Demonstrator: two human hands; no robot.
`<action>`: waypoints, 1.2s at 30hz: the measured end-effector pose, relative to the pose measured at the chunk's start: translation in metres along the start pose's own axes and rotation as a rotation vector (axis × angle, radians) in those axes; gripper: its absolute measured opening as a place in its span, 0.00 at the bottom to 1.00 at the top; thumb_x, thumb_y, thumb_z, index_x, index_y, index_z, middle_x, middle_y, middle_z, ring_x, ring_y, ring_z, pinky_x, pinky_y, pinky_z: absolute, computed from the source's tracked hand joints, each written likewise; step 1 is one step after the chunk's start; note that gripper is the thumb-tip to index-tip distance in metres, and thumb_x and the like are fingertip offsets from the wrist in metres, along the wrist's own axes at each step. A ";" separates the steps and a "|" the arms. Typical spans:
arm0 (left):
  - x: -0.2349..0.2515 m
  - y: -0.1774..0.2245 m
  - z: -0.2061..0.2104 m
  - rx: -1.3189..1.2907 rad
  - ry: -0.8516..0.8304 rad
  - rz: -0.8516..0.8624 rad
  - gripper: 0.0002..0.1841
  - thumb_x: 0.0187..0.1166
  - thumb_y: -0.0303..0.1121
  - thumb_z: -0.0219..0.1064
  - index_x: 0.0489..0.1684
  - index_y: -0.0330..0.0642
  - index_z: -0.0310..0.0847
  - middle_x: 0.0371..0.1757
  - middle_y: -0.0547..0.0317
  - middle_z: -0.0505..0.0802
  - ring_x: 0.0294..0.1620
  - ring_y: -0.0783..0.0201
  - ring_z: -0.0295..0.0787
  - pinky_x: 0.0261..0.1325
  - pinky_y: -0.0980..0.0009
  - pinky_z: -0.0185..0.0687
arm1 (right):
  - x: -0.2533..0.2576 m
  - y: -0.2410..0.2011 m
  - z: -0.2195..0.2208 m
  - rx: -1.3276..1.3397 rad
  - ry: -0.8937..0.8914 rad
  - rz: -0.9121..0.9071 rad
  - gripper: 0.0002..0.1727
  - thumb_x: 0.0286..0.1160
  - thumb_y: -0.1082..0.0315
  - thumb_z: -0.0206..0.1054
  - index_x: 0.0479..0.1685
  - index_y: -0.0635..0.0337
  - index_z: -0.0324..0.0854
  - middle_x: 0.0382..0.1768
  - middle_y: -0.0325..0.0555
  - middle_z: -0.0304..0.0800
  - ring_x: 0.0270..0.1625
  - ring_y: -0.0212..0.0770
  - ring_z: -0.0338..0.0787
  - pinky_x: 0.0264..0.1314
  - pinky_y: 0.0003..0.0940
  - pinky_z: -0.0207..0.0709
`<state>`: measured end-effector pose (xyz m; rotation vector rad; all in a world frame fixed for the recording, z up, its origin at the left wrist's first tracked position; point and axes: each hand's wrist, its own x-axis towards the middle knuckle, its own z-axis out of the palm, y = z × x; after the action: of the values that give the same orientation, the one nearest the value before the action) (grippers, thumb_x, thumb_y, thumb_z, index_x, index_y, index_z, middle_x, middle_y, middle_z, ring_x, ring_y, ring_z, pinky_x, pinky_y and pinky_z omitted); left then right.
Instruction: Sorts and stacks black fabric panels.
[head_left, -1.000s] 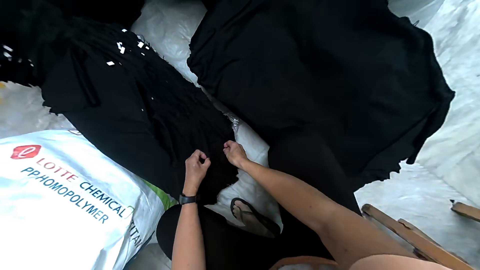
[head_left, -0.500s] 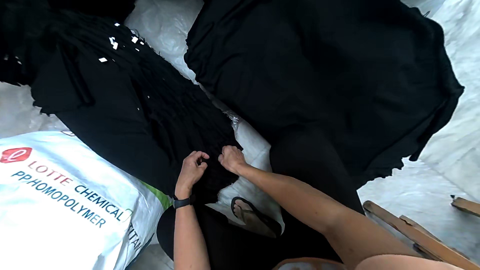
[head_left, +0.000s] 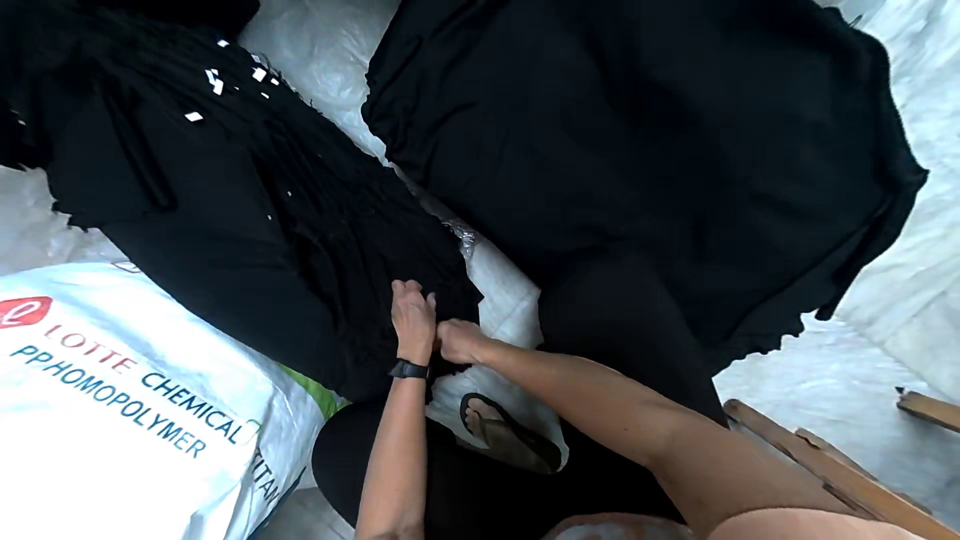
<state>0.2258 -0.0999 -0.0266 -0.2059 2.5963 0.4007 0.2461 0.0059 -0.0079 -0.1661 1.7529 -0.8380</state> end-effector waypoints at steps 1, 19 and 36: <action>0.000 -0.001 0.002 0.045 -0.008 0.013 0.15 0.79 0.30 0.71 0.55 0.25 0.85 0.65 0.28 0.83 0.66 0.34 0.84 0.68 0.43 0.81 | 0.003 0.002 -0.003 0.074 0.078 0.092 0.17 0.84 0.71 0.57 0.66 0.66 0.81 0.69 0.63 0.83 0.74 0.61 0.81 0.72 0.61 0.72; -0.035 -0.025 -0.062 -0.179 -0.119 -0.039 0.09 0.76 0.23 0.67 0.43 0.22 0.85 0.54 0.34 0.90 0.52 0.47 0.87 0.60 0.54 0.80 | 0.014 0.006 -0.012 0.469 0.440 0.188 0.13 0.85 0.66 0.62 0.55 0.69 0.80 0.55 0.64 0.87 0.63 0.57 0.87 0.66 0.54 0.77; 0.024 0.024 -0.010 -0.182 -0.114 -0.074 0.19 0.86 0.40 0.65 0.49 0.25 0.83 0.45 0.28 0.90 0.48 0.32 0.89 0.53 0.35 0.81 | -0.014 -0.007 0.008 -0.115 0.039 -0.102 0.18 0.85 0.69 0.59 0.64 0.73 0.82 0.69 0.67 0.82 0.79 0.64 0.74 0.80 0.64 0.58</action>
<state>0.1953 -0.0818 -0.0245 -0.3309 2.4329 0.6044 0.2562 0.0044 0.0066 -0.3201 1.8423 -0.8188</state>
